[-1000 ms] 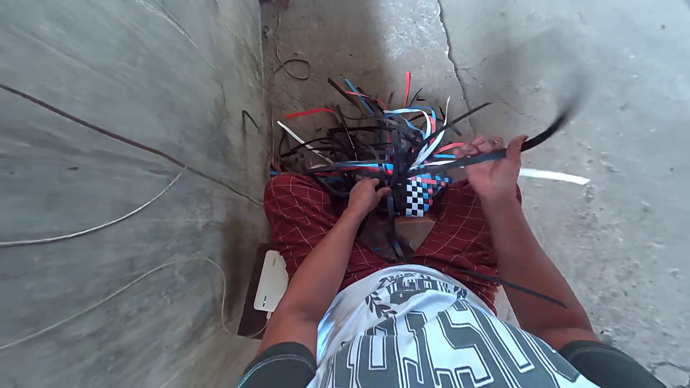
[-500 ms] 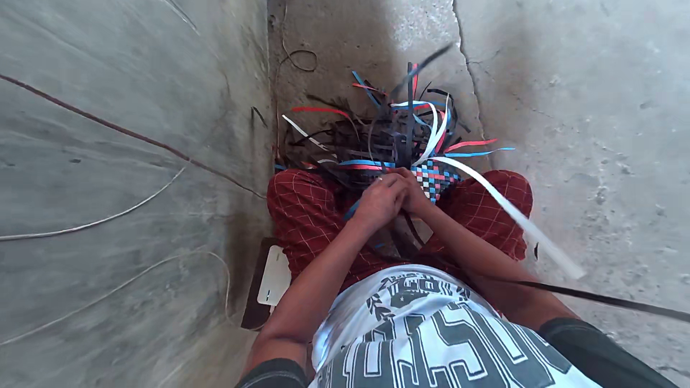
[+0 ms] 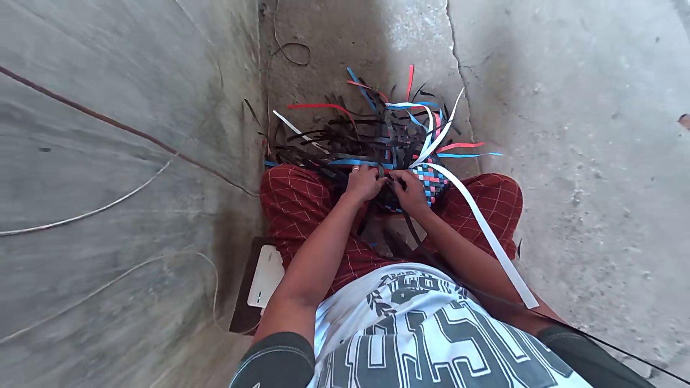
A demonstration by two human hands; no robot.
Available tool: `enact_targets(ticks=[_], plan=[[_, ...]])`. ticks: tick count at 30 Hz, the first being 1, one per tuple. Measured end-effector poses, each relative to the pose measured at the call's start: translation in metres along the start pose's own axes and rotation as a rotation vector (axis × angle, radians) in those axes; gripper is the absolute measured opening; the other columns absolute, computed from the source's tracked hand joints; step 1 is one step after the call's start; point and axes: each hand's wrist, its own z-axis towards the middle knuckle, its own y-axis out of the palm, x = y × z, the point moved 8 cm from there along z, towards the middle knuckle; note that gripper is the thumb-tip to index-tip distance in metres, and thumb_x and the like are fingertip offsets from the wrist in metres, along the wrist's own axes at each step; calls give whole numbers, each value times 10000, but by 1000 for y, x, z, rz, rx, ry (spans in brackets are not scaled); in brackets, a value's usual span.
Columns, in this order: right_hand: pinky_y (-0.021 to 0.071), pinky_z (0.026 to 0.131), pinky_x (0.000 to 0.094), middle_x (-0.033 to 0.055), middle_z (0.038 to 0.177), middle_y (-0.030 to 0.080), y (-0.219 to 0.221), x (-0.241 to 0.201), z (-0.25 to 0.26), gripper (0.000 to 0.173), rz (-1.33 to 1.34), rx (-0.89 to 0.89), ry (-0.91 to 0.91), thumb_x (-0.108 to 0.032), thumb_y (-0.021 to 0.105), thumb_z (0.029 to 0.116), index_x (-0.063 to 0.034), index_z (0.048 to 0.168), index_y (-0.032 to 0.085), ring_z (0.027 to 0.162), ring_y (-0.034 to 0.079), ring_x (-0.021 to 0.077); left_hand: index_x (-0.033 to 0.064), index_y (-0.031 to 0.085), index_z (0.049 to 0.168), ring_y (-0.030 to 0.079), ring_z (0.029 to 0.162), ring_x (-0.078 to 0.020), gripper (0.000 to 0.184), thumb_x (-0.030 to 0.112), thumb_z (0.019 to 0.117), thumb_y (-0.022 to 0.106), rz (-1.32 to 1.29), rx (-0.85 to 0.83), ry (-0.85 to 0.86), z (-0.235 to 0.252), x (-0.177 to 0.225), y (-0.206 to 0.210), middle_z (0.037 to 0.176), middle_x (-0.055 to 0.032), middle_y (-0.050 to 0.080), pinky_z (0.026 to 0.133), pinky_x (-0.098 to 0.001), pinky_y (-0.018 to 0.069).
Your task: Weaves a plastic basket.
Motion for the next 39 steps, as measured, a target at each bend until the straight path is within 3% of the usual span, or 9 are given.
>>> enact_targets(ticks=[8, 11, 15, 19, 22, 26, 30, 35, 39], plan=[[447, 1096, 472, 246, 1342, 612, -1, 9, 19, 330, 104, -150, 228, -170, 593, 1043, 27, 1300, 661, 1271, 577, 333, -23, 702, 1167, 627, 1197, -365, 254, 169, 1062, 572, -110, -77, 235, -9, 19, 3, 1201, -220, 669, 1069, -553, 464], [509, 972, 434, 206, 1193, 676, -4, 11, 21, 286, 226, -173, 342, -184, 648, 1018, 32, 1202, 684, 1085, 644, 257, -12, 708, 1194, 623, 1207, -367, 234, 122, 1048, 583, -108, -83, 308, -14, 26, 4, 1226, -226, 662, 1081, -536, 462], [479, 738, 368, 127, 881, 617, -10, 13, 15, 268, 262, -181, 333, -232, 649, 1022, 35, 1013, 626, 767, 554, 162, -5, 697, 1254, 590, 1239, -391, 274, 138, 1045, 590, -63, -94, 294, -14, 23, 6, 1292, -237, 616, 1088, -544, 456], [534, 917, 397, 176, 1135, 624, -17, -1, -5, 148, 257, -196, 197, -77, 731, 936, 44, 1007, 683, 1036, 614, 231, -24, 720, 1163, 613, 1227, -358, 236, 117, 1053, 565, -44, -139, 326, -12, 19, 6, 1265, -217, 655, 1097, -514, 455], [445, 1048, 502, 216, 1178, 648, -12, -9, -18, 169, 42, -267, 28, -101, 800, 876, 37, 954, 741, 1201, 545, 355, -61, 705, 1170, 623, 1199, -363, 235, 55, 1048, 541, -147, -217, 379, -13, 19, 9, 1221, -244, 665, 1085, -510, 455], [447, 1050, 539, 224, 1161, 665, -4, -14, -31, 162, -201, -299, -268, -150, 761, 905, 0, 963, 779, 1184, 555, 417, -38, 669, 1208, 623, 1099, -295, 299, 97, 1087, 432, -396, -336, 188, -21, 17, 12, 1180, -220, 665, 994, -497, 472], [472, 1039, 538, 194, 1196, 676, -9, -16, -33, 242, -227, -285, -412, 33, 618, 912, -30, 1102, 754, 1172, 591, 404, -48, 691, 1007, 641, 888, -289, 296, 196, 1075, 537, -320, -171, 296, -10, 12, 10, 943, -193, 673, 853, -502, 513], [499, 1024, 509, 236, 1259, 607, -23, 3, -15, 80, -52, -102, -141, -17, 711, 912, 5, 984, 739, 1201, 579, 379, -76, 692, 955, 627, 834, -250, 243, 100, 1055, 557, -350, -109, 400, -18, 26, 12, 897, -178, 666, 813, -446, 520], [445, 1058, 536, 275, 1280, 601, -22, 5, -4, 143, 38, -165, 171, -36, 663, 970, 92, 1031, 678, 1237, 549, 398, -86, 708, 994, 656, 1007, -308, 204, 78, 1028, 592, -239, -115, 491, -20, 35, 16, 1021, -212, 675, 952, -466, 517]])
